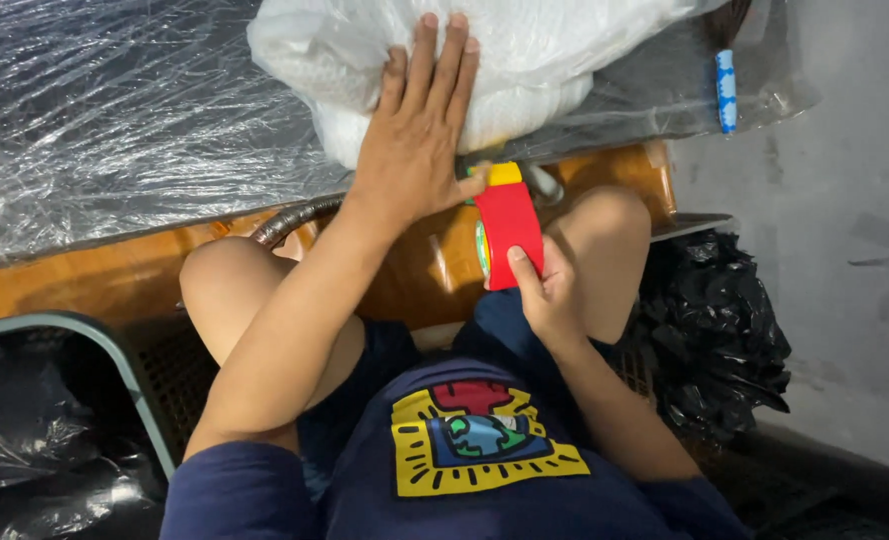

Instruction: The person is stuffing a white pillow into a clear plastic bag, flattening it by hand, sealing the bag with tape from a dispenser, and finally placing the sealed package into a large black bag.

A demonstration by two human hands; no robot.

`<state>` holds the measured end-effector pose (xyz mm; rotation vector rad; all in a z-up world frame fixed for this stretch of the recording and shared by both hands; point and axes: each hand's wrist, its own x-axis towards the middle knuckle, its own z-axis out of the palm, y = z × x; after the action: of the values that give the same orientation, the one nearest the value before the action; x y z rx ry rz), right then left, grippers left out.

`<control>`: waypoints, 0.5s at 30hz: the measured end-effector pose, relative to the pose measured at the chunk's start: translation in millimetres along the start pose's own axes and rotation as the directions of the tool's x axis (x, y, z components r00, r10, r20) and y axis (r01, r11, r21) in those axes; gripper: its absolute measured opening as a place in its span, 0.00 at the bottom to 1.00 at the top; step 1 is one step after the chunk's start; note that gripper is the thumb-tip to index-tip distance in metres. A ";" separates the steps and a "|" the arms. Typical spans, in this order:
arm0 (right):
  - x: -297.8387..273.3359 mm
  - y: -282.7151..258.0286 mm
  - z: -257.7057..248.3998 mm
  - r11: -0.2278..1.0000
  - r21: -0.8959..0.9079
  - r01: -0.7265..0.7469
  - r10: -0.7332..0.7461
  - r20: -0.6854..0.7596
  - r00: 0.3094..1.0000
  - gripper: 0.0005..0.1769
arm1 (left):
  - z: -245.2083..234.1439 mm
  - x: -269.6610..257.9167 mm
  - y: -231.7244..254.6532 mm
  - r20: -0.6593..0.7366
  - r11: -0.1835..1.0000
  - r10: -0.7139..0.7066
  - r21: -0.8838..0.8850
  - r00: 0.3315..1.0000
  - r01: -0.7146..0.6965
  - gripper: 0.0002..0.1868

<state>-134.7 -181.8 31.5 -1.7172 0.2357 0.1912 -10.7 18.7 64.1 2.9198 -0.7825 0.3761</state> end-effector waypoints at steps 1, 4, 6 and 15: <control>-1.0 0.4 -0.3 0.999 -0.032 0.000 -0.001 -0.016 1.000 0.16 | 4.6 -2.1 3.4 -0.037 1.000 -0.003 -0.012 0.999 0.002 0.61; 2.6 23.0 -4.6 0.999 -0.049 -0.008 0.006 -0.046 0.999 0.15 | 34.1 -4.4 12.6 -0.114 0.883 0.029 0.468 0.993 0.028 0.61; 2.0 65.3 2.9 0.981 -0.026 -0.190 0.189 -0.050 0.981 0.15 | 48.4 -3.4 12.3 -0.135 0.869 0.013 0.492 0.991 0.055 0.62; -5.6 36.2 -24.8 0.954 -0.162 -0.254 0.250 -0.046 0.967 0.11 | 22.8 13.0 -0.2 -0.091 0.993 -0.023 0.109 0.996 0.033 0.56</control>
<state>-149.8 -211.5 2.4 -1.8535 0.4699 0.3863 5.0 9.1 45.4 2.9875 -0.7301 0.5604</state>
